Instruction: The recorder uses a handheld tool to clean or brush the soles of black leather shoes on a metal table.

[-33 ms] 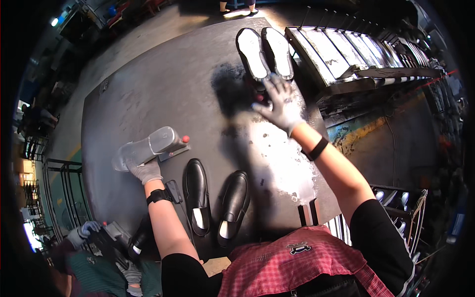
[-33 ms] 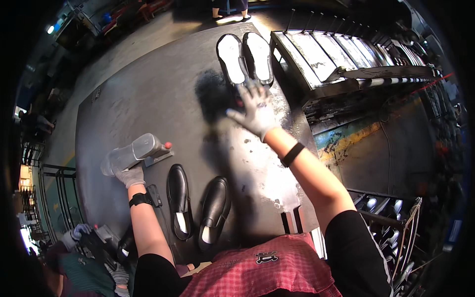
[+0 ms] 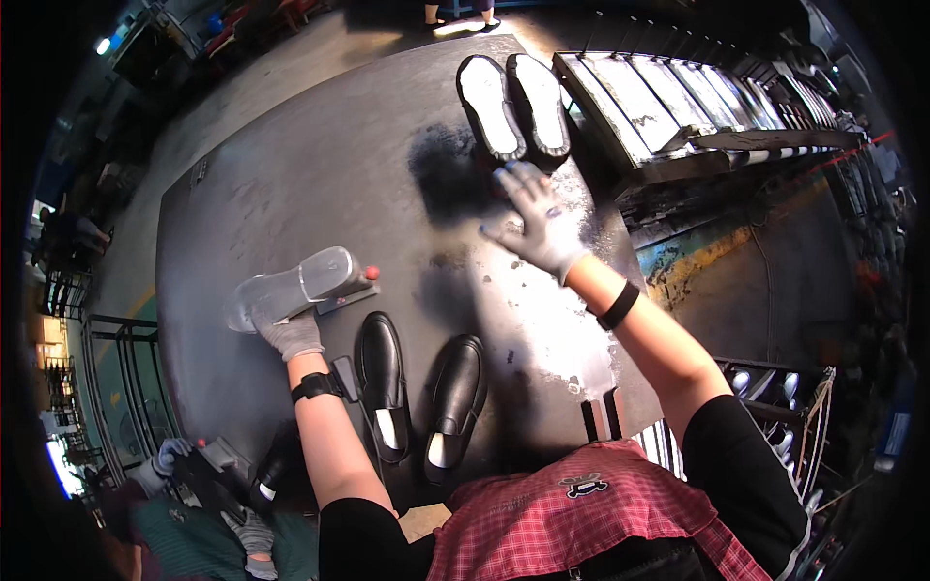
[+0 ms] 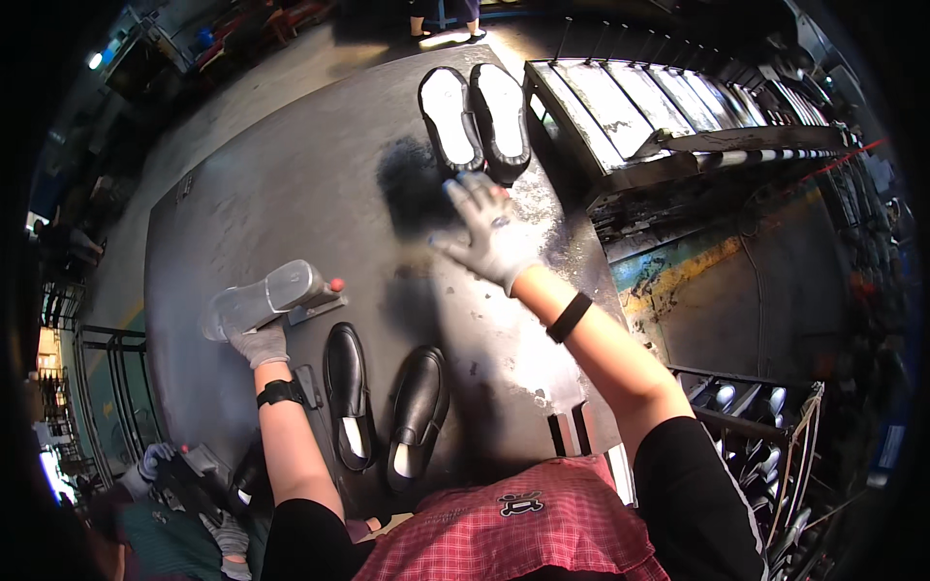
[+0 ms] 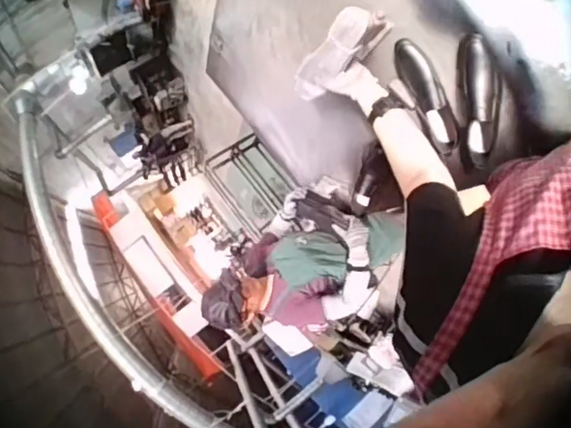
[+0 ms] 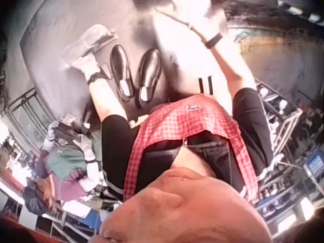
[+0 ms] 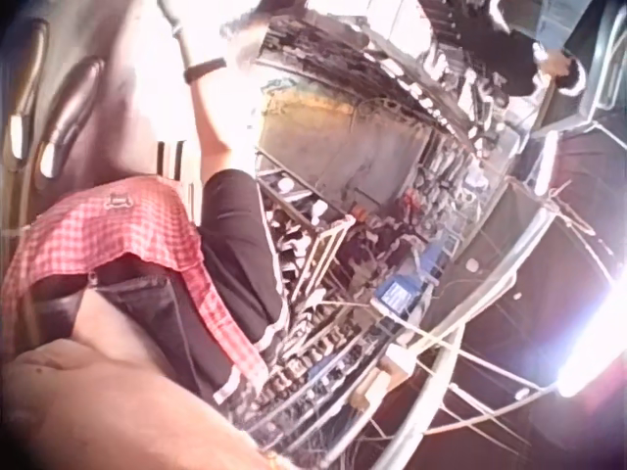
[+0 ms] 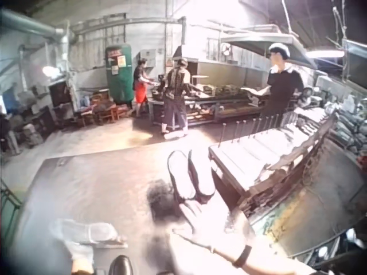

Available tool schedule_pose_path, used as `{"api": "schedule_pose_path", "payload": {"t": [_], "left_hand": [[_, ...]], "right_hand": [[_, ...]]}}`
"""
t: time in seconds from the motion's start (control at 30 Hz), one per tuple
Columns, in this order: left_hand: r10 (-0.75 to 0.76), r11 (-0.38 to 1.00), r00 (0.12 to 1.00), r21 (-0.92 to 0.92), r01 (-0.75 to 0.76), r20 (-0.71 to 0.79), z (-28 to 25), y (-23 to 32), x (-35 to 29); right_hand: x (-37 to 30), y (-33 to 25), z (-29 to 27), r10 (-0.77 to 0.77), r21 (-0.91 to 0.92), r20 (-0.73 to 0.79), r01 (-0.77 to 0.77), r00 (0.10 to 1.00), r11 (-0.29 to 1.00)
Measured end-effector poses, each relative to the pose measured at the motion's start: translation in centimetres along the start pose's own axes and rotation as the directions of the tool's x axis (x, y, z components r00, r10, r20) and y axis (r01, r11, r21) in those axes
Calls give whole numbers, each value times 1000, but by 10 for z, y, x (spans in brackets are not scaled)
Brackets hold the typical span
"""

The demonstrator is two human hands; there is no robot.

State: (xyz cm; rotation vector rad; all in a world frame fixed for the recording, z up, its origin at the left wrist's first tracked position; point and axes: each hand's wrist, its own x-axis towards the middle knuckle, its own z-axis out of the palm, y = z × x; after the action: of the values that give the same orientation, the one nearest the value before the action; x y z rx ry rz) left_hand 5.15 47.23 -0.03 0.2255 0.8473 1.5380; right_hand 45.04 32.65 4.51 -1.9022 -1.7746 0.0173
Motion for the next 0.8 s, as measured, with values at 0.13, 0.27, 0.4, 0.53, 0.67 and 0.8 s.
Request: {"api": "schedule_pose_path", "payload": {"t": [0.13,0.27,0.4,0.53,0.67,0.8], "left_hand": [[-199,980,962,41,195,185,18,-73,-50],[-523,851,800,222,475,295,51,-145,-143],[-737,672,582,462,578,344,41,-189,-207],[-746,548,565,808,217,354,10,-165,-272],[-311,110,687,743,-660,656,-54,-84,-311],[-23,-335,891,836,-435,454,-136,-15,-332]], "right_hand": [[-36,-81,-6,-184,190,155,153,971,970],[-85,-84,-7,13,-47,319,2,948,999],[-175,-52,-59,234,10,357,-254,904,967],[-259,-46,-104,494,-95,385,-500,779,861],[-313,-68,-141,656,-130,339,-657,674,742],[-378,-78,-143,667,-65,245,-675,704,735]]}}
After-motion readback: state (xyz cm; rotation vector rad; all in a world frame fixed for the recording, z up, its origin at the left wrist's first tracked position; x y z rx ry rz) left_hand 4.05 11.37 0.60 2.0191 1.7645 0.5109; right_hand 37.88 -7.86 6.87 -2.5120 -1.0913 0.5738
